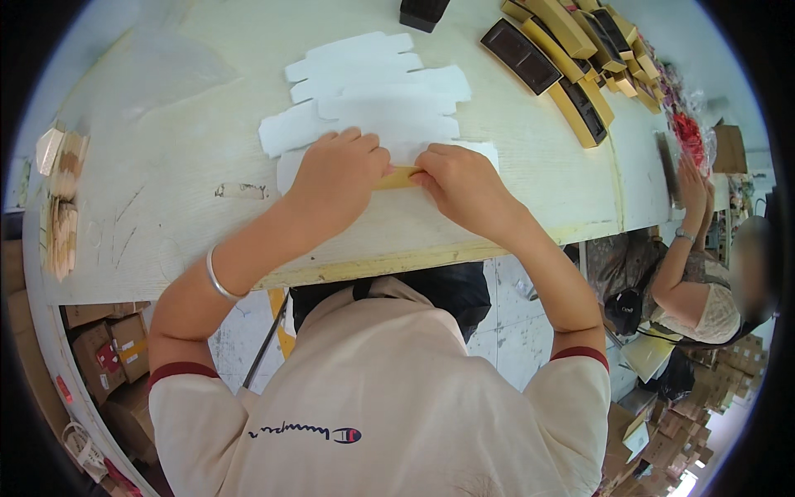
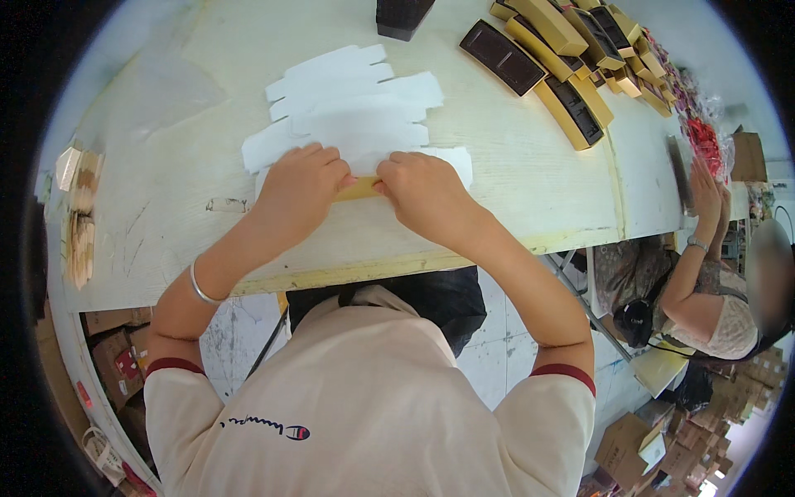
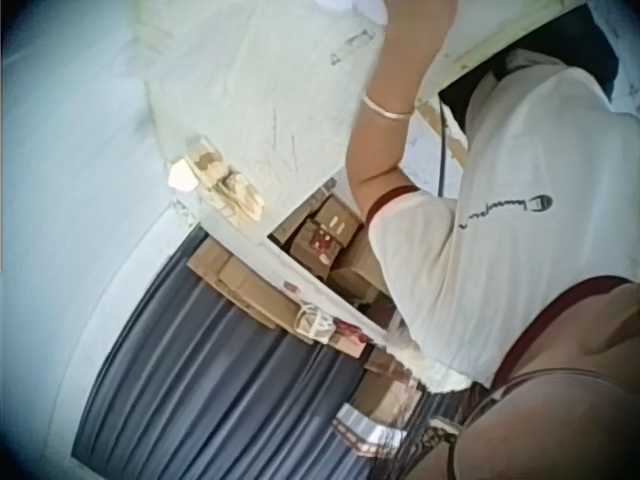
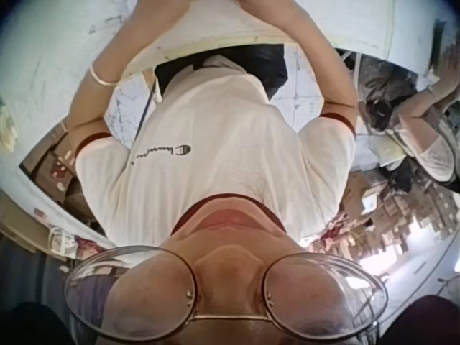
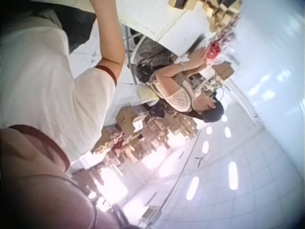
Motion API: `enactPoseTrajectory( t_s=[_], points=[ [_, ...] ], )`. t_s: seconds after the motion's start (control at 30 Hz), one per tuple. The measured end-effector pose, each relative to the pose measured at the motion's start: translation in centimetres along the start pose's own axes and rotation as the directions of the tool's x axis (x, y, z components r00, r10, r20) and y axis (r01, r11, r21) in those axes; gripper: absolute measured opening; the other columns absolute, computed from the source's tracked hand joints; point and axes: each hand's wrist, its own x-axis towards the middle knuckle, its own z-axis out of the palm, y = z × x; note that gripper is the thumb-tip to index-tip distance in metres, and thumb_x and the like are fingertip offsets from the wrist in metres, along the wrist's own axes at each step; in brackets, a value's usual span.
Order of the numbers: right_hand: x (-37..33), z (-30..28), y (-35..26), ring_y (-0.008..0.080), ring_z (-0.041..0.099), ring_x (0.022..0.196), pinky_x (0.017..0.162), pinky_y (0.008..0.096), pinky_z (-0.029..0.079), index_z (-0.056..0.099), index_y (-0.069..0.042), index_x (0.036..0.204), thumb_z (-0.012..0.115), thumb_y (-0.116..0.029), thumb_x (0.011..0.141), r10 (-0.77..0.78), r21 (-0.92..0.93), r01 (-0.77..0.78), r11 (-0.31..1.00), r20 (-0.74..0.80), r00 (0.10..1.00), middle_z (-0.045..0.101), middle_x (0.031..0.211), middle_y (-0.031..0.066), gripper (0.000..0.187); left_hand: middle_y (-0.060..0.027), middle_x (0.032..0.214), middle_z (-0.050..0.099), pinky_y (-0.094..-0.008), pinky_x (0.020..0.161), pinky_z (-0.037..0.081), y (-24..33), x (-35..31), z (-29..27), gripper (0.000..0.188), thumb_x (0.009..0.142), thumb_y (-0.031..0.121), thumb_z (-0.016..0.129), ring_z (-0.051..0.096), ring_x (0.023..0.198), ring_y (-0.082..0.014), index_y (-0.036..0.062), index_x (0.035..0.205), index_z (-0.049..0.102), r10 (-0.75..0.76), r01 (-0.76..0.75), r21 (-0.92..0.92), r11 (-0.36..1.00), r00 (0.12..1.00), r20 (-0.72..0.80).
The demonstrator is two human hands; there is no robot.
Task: The person folds flat white cardboard pieces into small rectangular boxes and inserts black rectangular items into them. The person repeats this process multiple times, placing finished boxes on the table.
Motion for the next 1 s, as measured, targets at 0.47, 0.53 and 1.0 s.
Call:
enactPoseTrajectory(
  t_s=[0.47, 0.53, 1.0],
  points=[
    [-4.5, -2.8, -6.1, 0.0330, 0.054, 0.107, 0.093, 0.0433, 0.041, 0.062, -0.006, 0.110, 0.068, -0.027, 0.081, -0.159, 0.285, 0.208, 0.936, -0.185, 0.970, 0.057, 0.114, 0.0165, 0.036, -0.0118, 0.107, 0.049, -0.0298, 0.077, 0.043, 3.3, -2.9, -2.3, 0.068, 0.089, 0.005, 0.050, 0.050, 0.088, -0.0153, 0.0151, 0.145, 0.013, -0.324, 0.113, -0.915, 0.388, 0.946, -0.020],
    [-6.2, -4.6, -5.2, 0.0319, 0.051, 0.117, 0.100, 0.0459, 0.037, 0.062, -0.008, 0.116, 0.067, -0.034, 0.082, -0.287, -0.039, 0.286, 0.958, -0.219, 0.932, 0.055, 0.124, 0.0174, 0.044, -0.0086, 0.098, 0.051, -0.0273, 0.071, 0.041, 1.4, -2.3, -3.7, 0.070, 0.085, -0.004, 0.041, 0.044, 0.077, -0.0123, 0.0158, 0.146, 0.012, -0.276, 0.271, -0.913, 0.306, 0.943, 0.187],
    [-4.4, -1.6, -0.3, 0.0332, 0.054, 0.064, 0.061, 0.0384, 0.042, 0.060, -0.003, 0.088, 0.066, -0.005, 0.080, 0.088, 0.278, -0.077, 0.958, -0.029, 0.996, 0.056, 0.068, 0.0140, 0.010, -0.0088, 0.115, 0.053, -0.0420, 0.086, 0.042, 2.4, 0.4, -2.4, 0.048, 0.078, 0.021, 0.069, 0.052, 0.100, -0.0276, 0.0117, 0.122, 0.054, 0.080, -0.090, -0.080, 0.993, 0.990, -0.112]
  ],
)
